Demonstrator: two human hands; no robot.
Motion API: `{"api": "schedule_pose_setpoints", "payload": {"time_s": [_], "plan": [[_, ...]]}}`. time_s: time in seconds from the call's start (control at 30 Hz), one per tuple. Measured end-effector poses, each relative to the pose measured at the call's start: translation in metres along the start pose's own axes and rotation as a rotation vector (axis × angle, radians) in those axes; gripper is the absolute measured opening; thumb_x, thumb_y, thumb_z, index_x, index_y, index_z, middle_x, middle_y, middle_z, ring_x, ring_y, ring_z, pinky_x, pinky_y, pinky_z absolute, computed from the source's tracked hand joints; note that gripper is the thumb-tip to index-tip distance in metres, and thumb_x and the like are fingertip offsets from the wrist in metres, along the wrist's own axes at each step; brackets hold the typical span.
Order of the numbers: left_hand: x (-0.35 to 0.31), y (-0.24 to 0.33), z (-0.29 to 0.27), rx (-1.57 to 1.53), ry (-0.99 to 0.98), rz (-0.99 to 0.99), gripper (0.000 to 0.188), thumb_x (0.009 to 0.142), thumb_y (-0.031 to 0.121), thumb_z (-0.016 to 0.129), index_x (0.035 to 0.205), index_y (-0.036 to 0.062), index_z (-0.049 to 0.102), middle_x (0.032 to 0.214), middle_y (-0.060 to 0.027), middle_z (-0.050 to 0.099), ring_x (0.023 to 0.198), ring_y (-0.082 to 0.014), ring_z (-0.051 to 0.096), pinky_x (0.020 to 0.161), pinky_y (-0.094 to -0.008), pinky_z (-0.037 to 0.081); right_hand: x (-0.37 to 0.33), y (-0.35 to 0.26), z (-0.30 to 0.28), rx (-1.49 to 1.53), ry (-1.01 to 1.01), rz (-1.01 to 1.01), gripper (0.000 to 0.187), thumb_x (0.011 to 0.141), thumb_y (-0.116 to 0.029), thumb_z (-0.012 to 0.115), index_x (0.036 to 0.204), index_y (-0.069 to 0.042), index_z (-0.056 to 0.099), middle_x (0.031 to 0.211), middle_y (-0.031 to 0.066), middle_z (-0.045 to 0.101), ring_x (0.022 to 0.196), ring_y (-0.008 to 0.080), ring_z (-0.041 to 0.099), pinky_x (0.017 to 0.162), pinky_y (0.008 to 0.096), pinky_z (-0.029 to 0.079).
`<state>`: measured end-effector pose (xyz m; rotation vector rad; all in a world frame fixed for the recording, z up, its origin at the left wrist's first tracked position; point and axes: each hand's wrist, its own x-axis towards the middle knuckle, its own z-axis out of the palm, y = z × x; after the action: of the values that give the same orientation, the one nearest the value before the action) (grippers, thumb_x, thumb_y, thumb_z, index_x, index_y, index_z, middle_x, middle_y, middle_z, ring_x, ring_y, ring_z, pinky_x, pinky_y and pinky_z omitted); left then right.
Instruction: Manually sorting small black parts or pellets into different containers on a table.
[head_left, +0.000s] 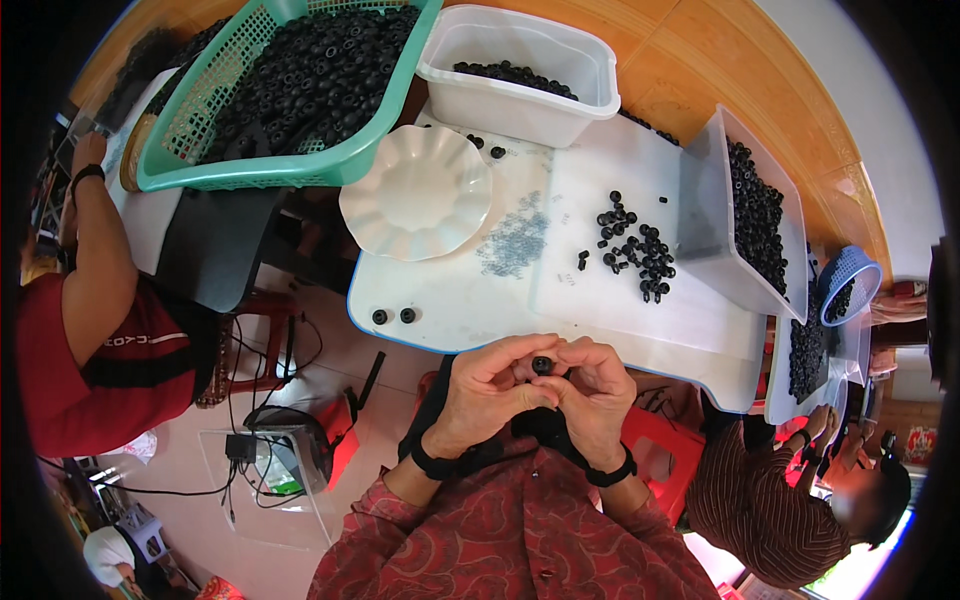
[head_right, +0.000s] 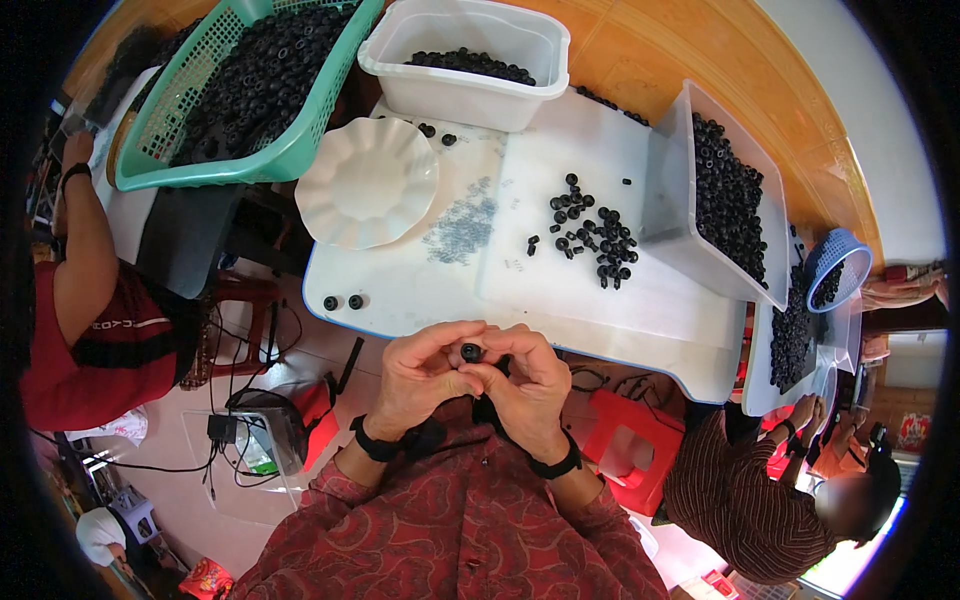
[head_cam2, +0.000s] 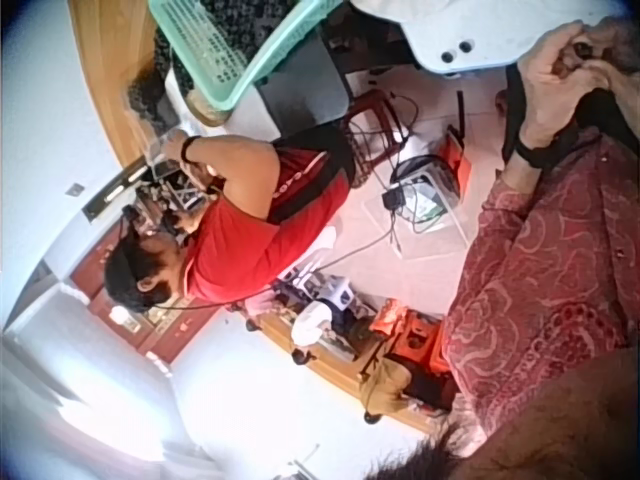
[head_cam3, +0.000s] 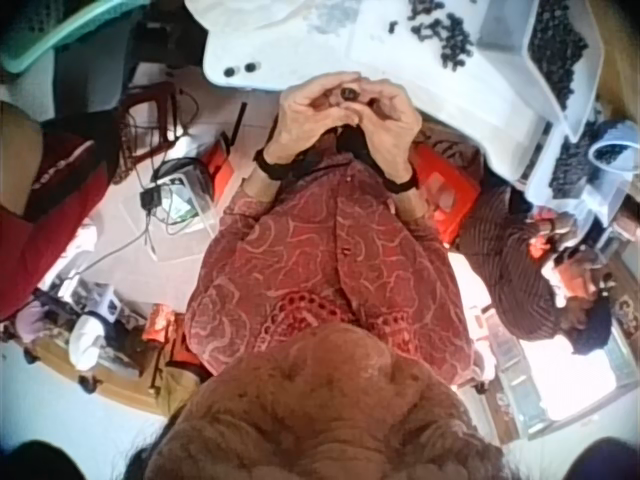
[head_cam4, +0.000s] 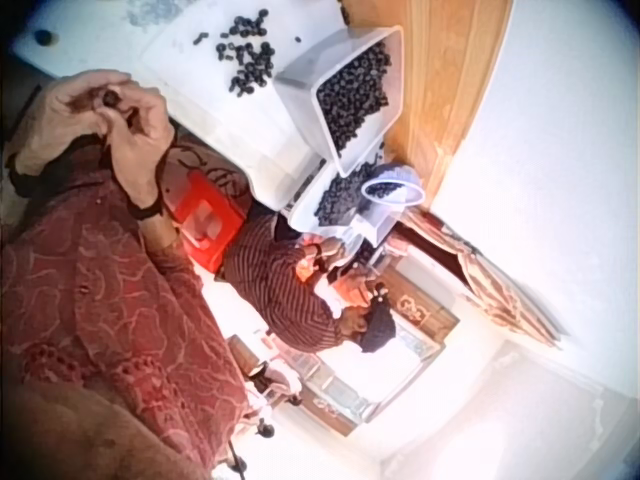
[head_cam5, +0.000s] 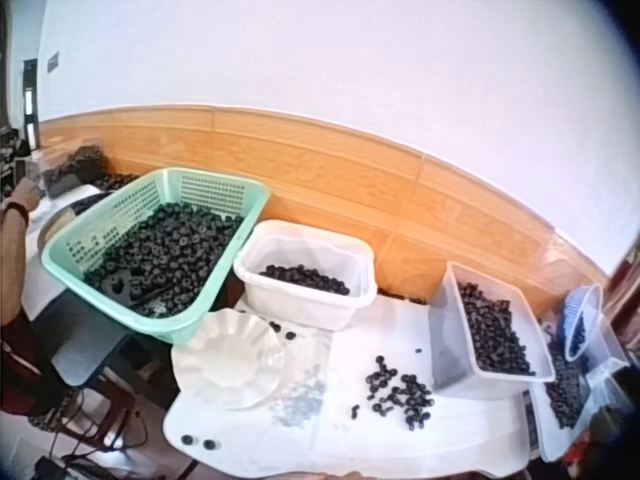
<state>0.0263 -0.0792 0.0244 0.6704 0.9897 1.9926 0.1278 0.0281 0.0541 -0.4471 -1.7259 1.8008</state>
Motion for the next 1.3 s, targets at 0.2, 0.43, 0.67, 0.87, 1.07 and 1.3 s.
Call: {"api": "schedule_pose_setpoints", "payload": {"time_s": [0.2, 0.43, 0.67, 0.87, 1.07, 1.3], "plan": [[0.004, 0.000, 0.001, -0.020, 0.003, -0.019, 0.056, 0.082, -0.011, 0.069, 0.134, -0.0050, 0.050, 0.113, -0.0094, 0.063, 0.094, -0.0107, 0.061, 0.082, -0.0241, 0.052, 0.006, 0.000, 0.002, 0.020, -0.013, -0.026, 0.031, 0.080, 0.014, 0.069, 0.107, 0.002, 0.058, 0.093, 0.0074, 0.063, 0.086, 0.0120, 0.061, 0.080, 0.0254, 0.050], [0.003, -0.011, -0.009, -0.096, 0.063, -0.102, 0.047, 0.092, -0.005, 0.060, 0.138, -0.0022, 0.049, 0.118, -0.0088, 0.064, 0.105, -0.0122, 0.060, 0.091, -0.0256, 0.050, 0.006, 0.009, -0.005, -0.262, -0.045, -0.067, 0.039, 0.080, 0.008, 0.071, 0.117, -0.002, 0.062, 0.094, 0.0061, 0.064, 0.079, 0.0107, 0.060, 0.072, 0.0232, 0.050], [0.009, -0.016, -0.006, -0.033, 0.196, -0.116, 0.037, 0.094, -0.002, 0.058, 0.131, -0.0018, 0.056, 0.113, -0.0084, 0.066, 0.102, -0.0117, 0.061, 0.090, -0.0254, 0.050, 0.008, 0.012, -0.006, -0.497, -0.041, -0.115, 0.039, 0.078, 0.004, 0.074, 0.115, -0.003, 0.064, 0.097, 0.0082, 0.065, 0.077, 0.0143, 0.062, 0.067, 0.0243, 0.050], [0.012, -0.021, -0.007, 0.009, 0.267, -0.130, 0.032, 0.094, -0.002, 0.059, 0.126, -0.0022, 0.060, 0.108, -0.0087, 0.067, 0.094, -0.0113, 0.063, 0.084, -0.0237, 0.053, 0.013, 0.016, -0.004, -0.531, 0.023, -0.181, 0.037, 0.077, 0.006, 0.074, 0.111, -0.002, 0.064, 0.108, 0.0114, 0.065, 0.082, 0.0155, 0.066, 0.069, 0.0252, 0.054], [0.018, -0.022, -0.007, -0.071, 0.265, -0.179, 0.024, 0.094, 0.001, 0.060, 0.118, -0.0029, 0.063, 0.102, -0.0079, 0.067, 0.091, -0.0123, 0.065, 0.081, -0.0255, 0.056, 0.017, 0.020, -0.009, -0.515, 0.006, -0.149, 0.027, 0.079, 0.005, 0.073, 0.104, -0.001, 0.066, 0.108, 0.0116, 0.066, 0.082, 0.0157, 0.067, 0.070, 0.0253, 0.054], [0.023, -0.025, -0.015, -0.367, 0.325, -0.242, 0.019, 0.096, 0.003, 0.058, 0.113, -0.0050, 0.060, 0.099, -0.0104, 0.066, 0.089, -0.0159, 0.067, 0.085, -0.0365, 0.059, 0.023, 0.028, -0.018, -0.432, 0.067, -0.069, 0.019, 0.081, 0.004, 0.070, 0.100, 0.001, 0.068, 0.109, 0.0134, 0.066, 0.085, 0.0189, 0.068, 0.074, 0.0277, 0.054]]}}
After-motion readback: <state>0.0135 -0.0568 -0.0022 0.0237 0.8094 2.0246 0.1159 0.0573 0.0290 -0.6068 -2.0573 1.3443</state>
